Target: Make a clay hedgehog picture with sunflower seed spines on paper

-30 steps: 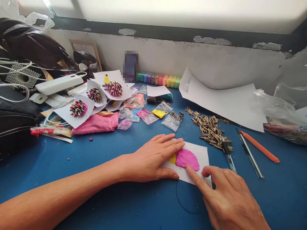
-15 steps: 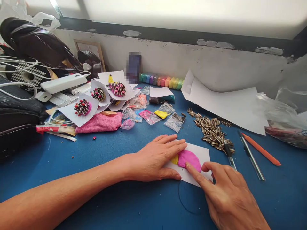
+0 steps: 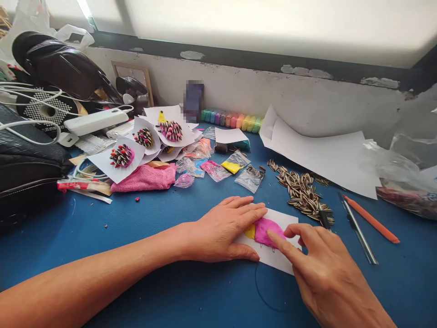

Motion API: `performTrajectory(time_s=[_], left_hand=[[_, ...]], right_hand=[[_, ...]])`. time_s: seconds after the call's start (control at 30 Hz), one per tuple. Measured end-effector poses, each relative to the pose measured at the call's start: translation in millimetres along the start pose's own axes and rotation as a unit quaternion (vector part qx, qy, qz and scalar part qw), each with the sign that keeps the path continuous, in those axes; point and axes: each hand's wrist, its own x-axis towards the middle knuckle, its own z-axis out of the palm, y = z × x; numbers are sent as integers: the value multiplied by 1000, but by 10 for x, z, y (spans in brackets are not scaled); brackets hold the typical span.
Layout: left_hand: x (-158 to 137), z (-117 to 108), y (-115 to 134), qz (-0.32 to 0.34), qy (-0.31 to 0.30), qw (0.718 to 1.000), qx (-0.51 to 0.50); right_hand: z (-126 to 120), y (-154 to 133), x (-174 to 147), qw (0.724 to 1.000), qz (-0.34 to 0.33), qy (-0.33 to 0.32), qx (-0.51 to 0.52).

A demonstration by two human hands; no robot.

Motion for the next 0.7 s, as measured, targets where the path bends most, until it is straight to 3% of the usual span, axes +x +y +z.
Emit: performTrajectory(time_s=[0.23,0.7], left_hand=[[15,-9,29,-16,-6,1000,-15],[18,-2,29,-28,-7,999,-38]], right_hand=[[148,-32,-55,999,-16,28,-44],[166,-28,-22,998,-1,-5,-64]])
